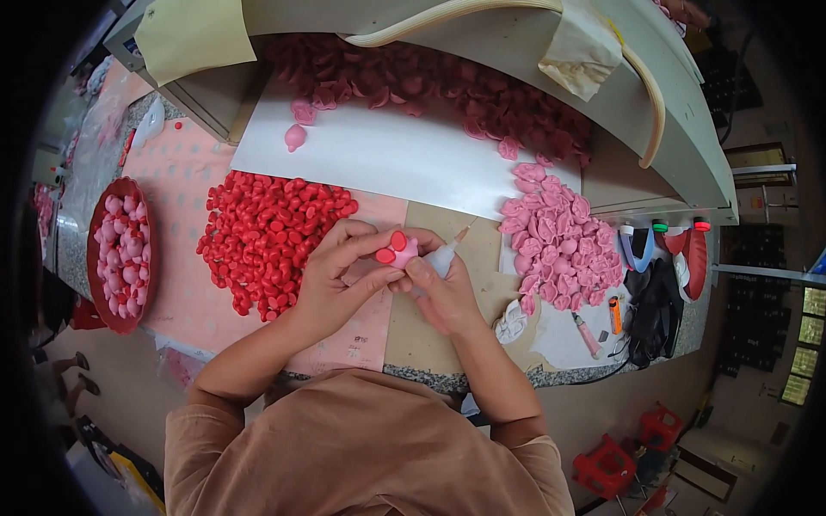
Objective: Apply glue to small red plastic components and attach them to larger pink plastic parts to create assembled units.
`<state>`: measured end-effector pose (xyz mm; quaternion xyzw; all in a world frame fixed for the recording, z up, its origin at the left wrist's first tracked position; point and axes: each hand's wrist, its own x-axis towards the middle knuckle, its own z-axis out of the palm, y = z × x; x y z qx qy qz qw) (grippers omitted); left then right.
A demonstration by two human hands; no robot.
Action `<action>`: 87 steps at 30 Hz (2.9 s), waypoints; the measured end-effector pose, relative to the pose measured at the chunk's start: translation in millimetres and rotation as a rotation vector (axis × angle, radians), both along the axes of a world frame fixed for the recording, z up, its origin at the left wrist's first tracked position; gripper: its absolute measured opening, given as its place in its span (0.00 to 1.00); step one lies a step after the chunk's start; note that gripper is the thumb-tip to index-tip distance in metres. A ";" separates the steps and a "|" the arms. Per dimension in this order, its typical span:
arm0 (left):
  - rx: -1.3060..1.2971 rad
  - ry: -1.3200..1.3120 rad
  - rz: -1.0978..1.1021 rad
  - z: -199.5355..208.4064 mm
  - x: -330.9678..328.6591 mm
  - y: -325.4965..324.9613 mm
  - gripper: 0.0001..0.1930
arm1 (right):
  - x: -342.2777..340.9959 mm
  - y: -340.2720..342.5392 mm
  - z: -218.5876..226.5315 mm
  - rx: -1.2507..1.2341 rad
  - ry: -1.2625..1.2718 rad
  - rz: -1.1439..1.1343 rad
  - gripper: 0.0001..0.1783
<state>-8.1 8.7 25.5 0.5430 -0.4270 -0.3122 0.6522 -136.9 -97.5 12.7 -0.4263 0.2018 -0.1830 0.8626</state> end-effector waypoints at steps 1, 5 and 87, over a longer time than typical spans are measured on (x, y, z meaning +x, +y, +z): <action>-0.013 0.085 -0.029 -1.6 0.0 -1.0 0.19 | -0.3 0.2 1.0 0.024 0.021 -0.025 0.23; -0.004 0.305 -0.127 -7.0 9.0 -3.5 0.14 | -4.3 -9.5 1.4 0.081 -0.089 0.039 0.23; 0.098 0.408 -0.133 -7.2 11.1 -5.2 0.07 | 0.8 0.1 2.5 -0.874 0.172 -0.188 0.20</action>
